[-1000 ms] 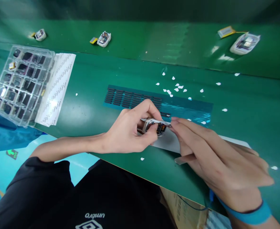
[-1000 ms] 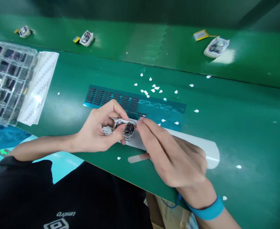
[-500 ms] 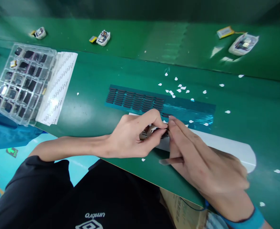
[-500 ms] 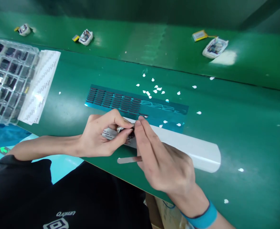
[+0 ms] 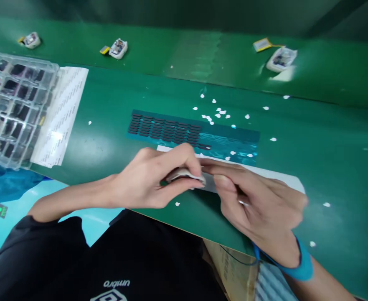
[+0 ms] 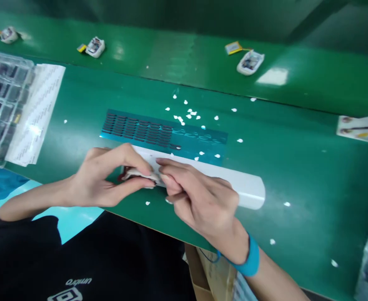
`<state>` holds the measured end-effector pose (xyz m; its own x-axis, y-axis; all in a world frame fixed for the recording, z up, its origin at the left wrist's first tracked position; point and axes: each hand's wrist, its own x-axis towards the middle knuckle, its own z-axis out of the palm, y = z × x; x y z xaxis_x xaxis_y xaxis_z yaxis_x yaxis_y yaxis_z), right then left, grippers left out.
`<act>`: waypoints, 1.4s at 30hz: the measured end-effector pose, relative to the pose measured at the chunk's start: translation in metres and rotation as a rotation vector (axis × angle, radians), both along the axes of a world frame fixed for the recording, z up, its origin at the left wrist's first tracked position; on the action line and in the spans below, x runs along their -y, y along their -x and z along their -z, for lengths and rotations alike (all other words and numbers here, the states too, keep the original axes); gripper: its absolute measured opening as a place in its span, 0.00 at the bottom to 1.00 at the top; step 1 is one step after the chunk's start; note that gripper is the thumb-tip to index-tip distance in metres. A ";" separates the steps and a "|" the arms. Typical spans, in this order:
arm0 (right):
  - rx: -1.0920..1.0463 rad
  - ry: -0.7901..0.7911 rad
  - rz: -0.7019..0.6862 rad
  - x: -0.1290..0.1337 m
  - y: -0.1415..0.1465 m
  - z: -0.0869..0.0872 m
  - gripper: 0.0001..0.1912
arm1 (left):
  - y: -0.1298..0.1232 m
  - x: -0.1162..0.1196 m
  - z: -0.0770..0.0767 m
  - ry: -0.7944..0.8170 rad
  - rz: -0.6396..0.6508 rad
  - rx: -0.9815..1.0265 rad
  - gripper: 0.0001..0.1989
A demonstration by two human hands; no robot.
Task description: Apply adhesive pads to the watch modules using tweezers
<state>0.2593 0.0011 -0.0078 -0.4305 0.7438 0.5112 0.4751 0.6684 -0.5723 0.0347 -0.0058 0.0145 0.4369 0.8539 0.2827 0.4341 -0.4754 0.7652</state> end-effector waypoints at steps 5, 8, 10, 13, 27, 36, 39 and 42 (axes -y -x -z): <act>0.062 -0.055 0.031 -0.008 -0.009 -0.001 0.20 | 0.010 0.009 -0.004 -0.037 -0.031 -0.154 0.04; -0.039 0.191 0.160 -0.014 -0.015 0.000 0.21 | 0.010 0.009 0.006 0.023 -0.010 -0.229 0.05; -0.145 0.421 0.142 -0.018 -0.017 0.002 0.20 | 0.009 0.007 0.014 0.051 -0.008 -0.244 0.06; -0.179 0.624 0.059 -0.028 -0.016 0.004 0.19 | 0.009 0.004 0.025 0.043 -0.021 -0.224 0.06; -0.144 0.831 -0.195 -0.051 -0.013 0.014 0.21 | 0.006 0.005 0.037 -0.031 -0.041 -0.151 0.05; -0.302 0.747 -0.023 -0.052 -0.022 0.006 0.21 | 0.009 -0.001 0.033 0.071 -0.031 -0.048 0.05; -0.451 0.711 0.045 -0.043 -0.021 -0.002 0.12 | 0.008 -0.003 0.024 0.213 -0.047 0.051 0.07; -0.515 0.703 0.028 -0.031 -0.014 -0.008 0.09 | 0.003 -0.005 0.014 0.377 -0.012 0.165 0.11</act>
